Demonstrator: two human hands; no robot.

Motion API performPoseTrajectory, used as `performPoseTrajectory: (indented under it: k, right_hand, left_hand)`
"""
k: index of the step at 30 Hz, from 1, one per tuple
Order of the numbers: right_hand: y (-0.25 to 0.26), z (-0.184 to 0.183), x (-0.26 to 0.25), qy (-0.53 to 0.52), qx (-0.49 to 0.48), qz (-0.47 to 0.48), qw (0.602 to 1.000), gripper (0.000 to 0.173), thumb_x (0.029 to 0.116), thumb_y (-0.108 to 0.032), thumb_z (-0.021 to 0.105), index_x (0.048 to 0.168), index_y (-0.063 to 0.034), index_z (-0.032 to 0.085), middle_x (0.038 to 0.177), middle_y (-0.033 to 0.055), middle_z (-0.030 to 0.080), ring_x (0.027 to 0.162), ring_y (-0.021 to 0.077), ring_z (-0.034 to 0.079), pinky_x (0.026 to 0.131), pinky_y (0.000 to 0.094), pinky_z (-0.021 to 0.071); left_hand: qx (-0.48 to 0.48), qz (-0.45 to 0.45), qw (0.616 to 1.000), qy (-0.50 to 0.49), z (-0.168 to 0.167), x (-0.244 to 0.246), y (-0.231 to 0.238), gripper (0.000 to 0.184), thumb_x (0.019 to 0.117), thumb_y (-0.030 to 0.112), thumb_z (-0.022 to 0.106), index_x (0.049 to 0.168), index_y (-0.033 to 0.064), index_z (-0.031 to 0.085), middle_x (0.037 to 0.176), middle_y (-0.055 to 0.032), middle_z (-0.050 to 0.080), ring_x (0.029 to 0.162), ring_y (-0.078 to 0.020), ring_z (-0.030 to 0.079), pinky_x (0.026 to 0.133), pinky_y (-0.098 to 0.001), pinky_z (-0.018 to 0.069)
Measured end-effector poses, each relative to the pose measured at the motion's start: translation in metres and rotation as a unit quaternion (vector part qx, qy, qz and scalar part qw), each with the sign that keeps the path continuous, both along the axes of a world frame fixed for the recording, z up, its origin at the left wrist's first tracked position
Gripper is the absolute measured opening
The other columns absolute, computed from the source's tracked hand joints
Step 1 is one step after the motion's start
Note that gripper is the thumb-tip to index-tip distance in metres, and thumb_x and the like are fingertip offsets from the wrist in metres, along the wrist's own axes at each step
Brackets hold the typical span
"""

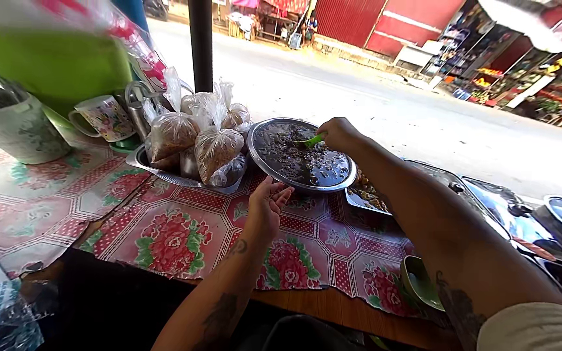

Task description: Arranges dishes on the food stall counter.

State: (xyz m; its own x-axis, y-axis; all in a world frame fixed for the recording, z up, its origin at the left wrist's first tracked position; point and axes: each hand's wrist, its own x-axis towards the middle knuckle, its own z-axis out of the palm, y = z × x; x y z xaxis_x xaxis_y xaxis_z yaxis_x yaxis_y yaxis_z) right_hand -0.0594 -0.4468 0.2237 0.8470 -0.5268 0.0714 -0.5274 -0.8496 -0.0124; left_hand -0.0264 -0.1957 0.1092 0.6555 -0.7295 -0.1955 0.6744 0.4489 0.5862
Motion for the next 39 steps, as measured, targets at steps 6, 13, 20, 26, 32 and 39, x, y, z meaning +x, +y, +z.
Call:
performPoseTrajectory:
  k: [6, 13, 20, 26, 32, 39]
  right_hand:
    - [0.044, 0.071, -0.016, -0.022, -0.051, 0.045, 0.997, 0.023, 0.0995, 0.0, 0.056, 0.113, -0.0011, 0.075, 0.106, 0.0235, 0.072, 0.104, 0.0411, 0.068, 0.092, 0.0611, 0.0504]
    - [0.028, 0.002, 0.003, 0.066, -0.053, 0.053, 0.995, 0.018, 0.0967, 0.0, 0.062, 0.11, -0.0024, 0.074, 0.108, 0.0224, 0.071, 0.107, 0.0421, 0.068, 0.093, 0.0613, 0.0531]
    - [0.05, 0.065, -0.018, -0.011, -0.06, 0.035, 0.998, 0.022, 0.0986, 0.0, 0.057, 0.11, -0.0023, 0.075, 0.104, 0.0227, 0.072, 0.102, 0.0419, 0.068, 0.088, 0.0631, 0.0522]
    - [0.036, 0.011, -0.006, 0.034, -0.035, 0.043, 0.998, 0.022, 0.0979, 0.001, 0.058, 0.112, -0.0015, 0.074, 0.111, 0.0226, 0.071, 0.109, 0.0416, 0.067, 0.094, 0.0609, 0.0529]
    - [0.041, 0.054, -0.033, -0.044, -0.065, 0.076, 0.994, 0.024, 0.0988, 0.001, 0.055, 0.114, 0.0, 0.074, 0.106, 0.0257, 0.071, 0.104, 0.0442, 0.068, 0.091, 0.0642, 0.0515]
    - [0.104, 0.125, -0.072, -0.013, -0.103, 0.077, 0.992, 0.02, 0.1009, -0.004, 0.059, 0.107, -0.0064, 0.077, 0.094, 0.0173, 0.072, 0.09, 0.0322, 0.069, 0.081, 0.0572, 0.0508]
  left_hand:
    - [0.006, -0.003, 1.0, -0.021, -0.004, 0.0, -0.003, 0.039, 0.11, 0.009, 0.035, 0.146, -0.0034, 0.041, 0.122, -0.0192, 0.059, 0.092, -0.0207, 0.067, 0.084, -0.0299, 0.0561]
    - [0.003, 0.0, 0.999, -0.044, -0.003, -0.003, 0.001, 0.036, 0.1089, 0.009, 0.036, 0.142, -0.0028, 0.045, 0.119, -0.0161, 0.059, 0.089, -0.0181, 0.065, 0.083, -0.0285, 0.0552]
    - [-0.002, -0.007, 0.999, -0.047, -0.005, -0.002, 0.0, 0.039, 0.1106, 0.011, 0.033, 0.146, -0.0042, 0.04, 0.119, -0.0176, 0.06, 0.092, -0.019, 0.067, 0.086, -0.0294, 0.0556]
    - [-0.013, 0.002, 0.998, -0.064, -0.009, -0.003, -0.001, 0.04, 0.1089, 0.011, 0.034, 0.146, -0.0031, 0.04, 0.116, -0.0163, 0.062, 0.091, -0.0188, 0.068, 0.086, -0.0314, 0.0567]
    - [-0.014, -0.002, 0.999, -0.046, -0.008, -0.001, -0.002, 0.036, 0.1094, 0.012, 0.035, 0.142, -0.0021, 0.045, 0.116, -0.0146, 0.061, 0.089, -0.0177, 0.067, 0.084, -0.0304, 0.0566]
    - [-0.017, -0.005, 0.999, -0.04, -0.009, -0.004, -0.001, 0.041, 0.1099, 0.014, 0.035, 0.148, -0.0002, 0.038, 0.121, -0.0144, 0.057, 0.092, -0.0178, 0.066, 0.085, -0.0291, 0.0563]
